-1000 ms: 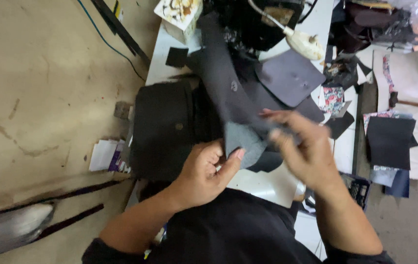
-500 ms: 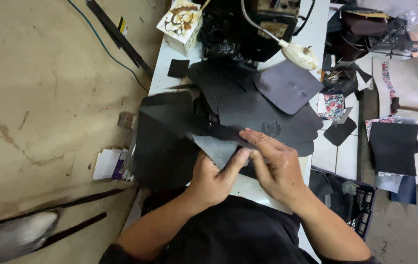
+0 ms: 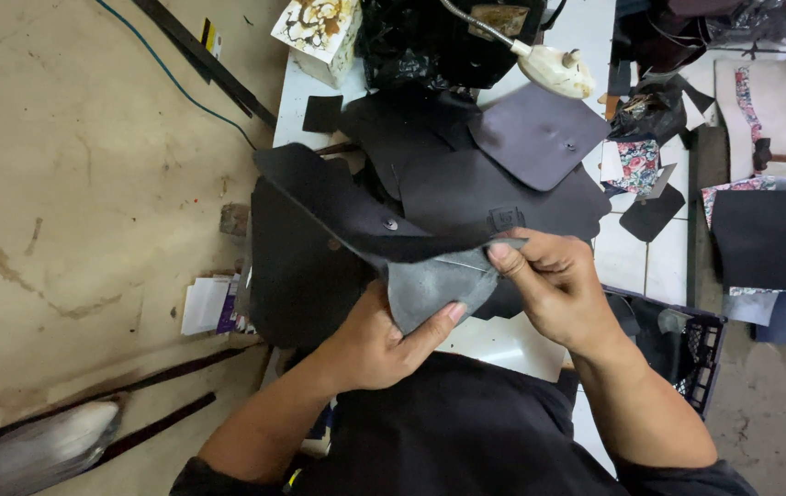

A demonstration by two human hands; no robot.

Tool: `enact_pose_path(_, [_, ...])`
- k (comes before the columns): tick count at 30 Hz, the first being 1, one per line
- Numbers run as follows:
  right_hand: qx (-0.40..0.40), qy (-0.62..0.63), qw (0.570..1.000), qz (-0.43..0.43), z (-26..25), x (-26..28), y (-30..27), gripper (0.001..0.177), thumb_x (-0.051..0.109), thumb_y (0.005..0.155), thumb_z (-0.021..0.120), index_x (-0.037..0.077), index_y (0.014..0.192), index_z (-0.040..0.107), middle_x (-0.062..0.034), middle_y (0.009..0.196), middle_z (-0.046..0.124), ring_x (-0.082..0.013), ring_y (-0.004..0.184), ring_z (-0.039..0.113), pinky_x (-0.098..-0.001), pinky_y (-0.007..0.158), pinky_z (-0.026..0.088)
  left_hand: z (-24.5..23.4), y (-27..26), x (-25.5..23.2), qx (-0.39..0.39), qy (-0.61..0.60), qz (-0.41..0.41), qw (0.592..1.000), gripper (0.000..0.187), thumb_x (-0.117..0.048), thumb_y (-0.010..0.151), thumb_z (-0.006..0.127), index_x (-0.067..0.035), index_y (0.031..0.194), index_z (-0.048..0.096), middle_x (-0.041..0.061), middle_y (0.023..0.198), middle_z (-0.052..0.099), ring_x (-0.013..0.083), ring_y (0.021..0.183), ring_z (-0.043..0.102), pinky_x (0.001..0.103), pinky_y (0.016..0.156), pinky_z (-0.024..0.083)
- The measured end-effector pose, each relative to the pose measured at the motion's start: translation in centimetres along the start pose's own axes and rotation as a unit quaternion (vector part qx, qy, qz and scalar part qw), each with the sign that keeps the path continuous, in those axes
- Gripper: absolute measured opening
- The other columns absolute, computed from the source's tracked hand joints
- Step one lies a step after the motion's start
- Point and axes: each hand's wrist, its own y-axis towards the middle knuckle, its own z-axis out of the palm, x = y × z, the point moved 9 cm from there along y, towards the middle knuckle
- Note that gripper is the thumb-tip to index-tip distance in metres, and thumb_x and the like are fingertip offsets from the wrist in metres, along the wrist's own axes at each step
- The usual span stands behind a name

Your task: Peeling adhesive backing and inspecting pre-cut leather pieces in a workshop.

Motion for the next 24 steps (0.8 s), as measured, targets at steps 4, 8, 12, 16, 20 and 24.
enact_pose_path(4, [0.006,0.002,1.0,0.008,0.2,1.4,0.6,0.029,0.008,0.103,0.062,0.003,0.077,0.073,-0.0017,0.054,0.058,-0.0081,0.061,0.04,-0.025,0.061,0.041,0.3,0.4,-1.2,0.053,0.026,0.018,0.998,0.023,-0.009,0.095,0.065,0.01,0.083,0.069,0.029,0.072,0.071,0.0321,0.061,0.073,0.042,0.064,0.057])
enact_pose_path(8, [-0.014,-0.01,1.0,-0.01,-0.2,1.3,0.6,0.016,0.004,0.098,0.068,-0.001,0.085,0.076,-0.006,0.061,0.067,-0.0086,0.067,0.046,-0.0285,0.065,0.05,0.3,-1.0,1.9,0.073,0.035,-0.001,0.997,0.026,-0.012,0.095,0.064,0.01,0.083,0.067,0.03,0.068,0.069,0.0332,0.061,0.071,0.043,0.059,0.052])
enact_pose_path(12, [-0.008,-0.059,0.997,-0.053,0.4,0.8,0.3,0.013,0.003,0.095,0.072,0.001,0.083,0.075,-0.0097,0.062,0.068,-0.0104,0.063,0.053,-0.0312,0.063,0.052,-1.0,-1.1,3.8,0.015,-0.032,0.02,0.999,0.02,-0.014,0.092,0.068,0.005,0.089,0.068,0.02,0.072,0.068,0.0253,0.063,0.065,0.039,0.06,0.052])
enact_pose_path(16, [-0.038,-0.079,0.994,-0.061,1.6,-0.2,-1.0,0.019,0.006,0.099,0.068,0.002,0.083,0.077,-0.0107,0.065,0.068,-0.0158,0.058,0.059,-0.0329,0.061,0.054,-0.1,-1.2,2.3,-0.096,-0.02,0.053,0.994,0.036,-0.02,0.085,0.08,0.007,0.101,0.063,0.026,0.085,0.066,0.0431,0.078,0.07,0.049,0.069,0.053])
enact_pose_path(20, [-0.026,-0.068,0.993,-0.097,3.4,-0.9,-1.5,0.027,0.006,0.103,0.063,0.004,0.079,0.074,-0.0096,0.069,0.067,-0.0217,0.066,0.061,-0.0349,0.069,0.054,-0.2,-1.9,2.9,-0.168,0.028,0.035,0.985,0.027,-0.019,0.087,0.079,0.005,0.091,0.066,0.023,0.076,0.065,0.0382,0.072,0.071,0.041,0.064,0.053])
enact_pose_path(24, [-0.03,-0.095,0.989,-0.106,4.0,1.3,-1.1,0.027,0.007,0.107,0.057,0.0,0.086,0.074,-0.0123,0.083,0.071,-0.0285,0.099,0.068,-0.0449,0.098,0.049,-0.7,-2.6,4.1,-0.215,0.016,0.001,0.976,0.021,-0.014,0.099,0.066,0.004,0.089,0.067,0.024,0.071,0.066,0.0416,0.069,0.071,0.042,0.063,0.054])
